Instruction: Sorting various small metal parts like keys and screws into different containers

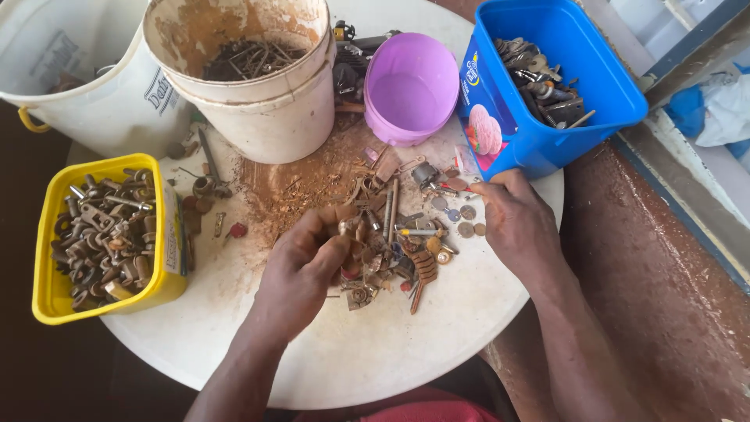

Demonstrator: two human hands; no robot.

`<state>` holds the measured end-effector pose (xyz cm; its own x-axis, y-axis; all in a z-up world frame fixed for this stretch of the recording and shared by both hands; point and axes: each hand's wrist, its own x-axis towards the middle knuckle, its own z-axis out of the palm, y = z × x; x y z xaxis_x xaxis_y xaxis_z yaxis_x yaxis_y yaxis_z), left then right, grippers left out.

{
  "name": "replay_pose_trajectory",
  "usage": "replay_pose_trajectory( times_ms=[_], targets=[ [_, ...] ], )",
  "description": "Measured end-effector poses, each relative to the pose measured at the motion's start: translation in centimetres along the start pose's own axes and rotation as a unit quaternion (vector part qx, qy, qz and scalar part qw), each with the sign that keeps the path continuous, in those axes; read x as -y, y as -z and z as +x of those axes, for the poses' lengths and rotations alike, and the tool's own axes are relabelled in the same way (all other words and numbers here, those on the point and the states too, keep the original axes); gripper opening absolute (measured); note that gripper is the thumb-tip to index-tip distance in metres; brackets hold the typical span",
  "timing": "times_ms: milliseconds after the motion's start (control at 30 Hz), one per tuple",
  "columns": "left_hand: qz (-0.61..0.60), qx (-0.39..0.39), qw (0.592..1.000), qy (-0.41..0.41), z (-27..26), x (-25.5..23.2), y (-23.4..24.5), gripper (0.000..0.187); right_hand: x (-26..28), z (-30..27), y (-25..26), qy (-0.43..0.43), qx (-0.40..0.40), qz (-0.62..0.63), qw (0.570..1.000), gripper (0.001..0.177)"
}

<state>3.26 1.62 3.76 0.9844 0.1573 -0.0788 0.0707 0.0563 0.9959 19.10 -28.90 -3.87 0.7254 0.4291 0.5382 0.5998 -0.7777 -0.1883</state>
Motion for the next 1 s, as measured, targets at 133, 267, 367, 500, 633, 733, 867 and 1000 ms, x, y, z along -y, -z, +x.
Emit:
replay_pose_trajectory(
  times_ms=[133, 267, 367, 500, 633, 733, 867, 1000],
  targets=[
    [0.122, -0.025, 0.987, 0.106, -1.0, 0.9, 0.4, 0.036, -1.3, -0.3, -1.9, 0.042, 0.010, -0.053, 0.998, 0.025],
    [0.155, -0.049, 0.984, 0.076, -1.7, 0.3, 1.7, 0.033, -2.0, -0.4, -3.0, 0.052, 0.013, -0.087, 0.995, 0.018],
    [0.112, -0.060, 0.992, 0.013, -2.5, -1.3, 2.1, 0.045, -0.6, 0.1, -1.7, 0.020, 0.033, -0.046, 0.998, 0.014],
    [0.074, -0.101, 0.992, -0.027, -2.9, -0.9, 3.5, 0.048, 3.2, 1.7, 1.9, -0.036, 0.071, 0.050, 0.996, 0.021],
    [-0.102, -0.075, 0.992, -0.010, -3.2, 1.4, 3.8, 0.036, 4.3, 2.1, 4.0, -0.073, 0.060, 0.098, 0.991, 0.019],
    [-0.212, -0.056, 0.975, 0.027, -3.3, 2.5, 2.8, 0.030, 4.7, 1.7, 4.8, -0.124, 0.052, 0.128, 0.983, 0.027],
    [-0.300, -0.050, 0.945, 0.118, -3.1, 2.1, 0.2, 0.023, 7.1, 1.1, 6.8, -0.160, 0.053, 0.166, 0.971, 0.017],
    [-0.376, -0.028, 0.920, 0.101, -2.8, 3.5, -4.0, 0.044, 12.4, 0.4, 7.4, -0.032, 0.085, 0.328, 0.940, 0.012]
  ],
)
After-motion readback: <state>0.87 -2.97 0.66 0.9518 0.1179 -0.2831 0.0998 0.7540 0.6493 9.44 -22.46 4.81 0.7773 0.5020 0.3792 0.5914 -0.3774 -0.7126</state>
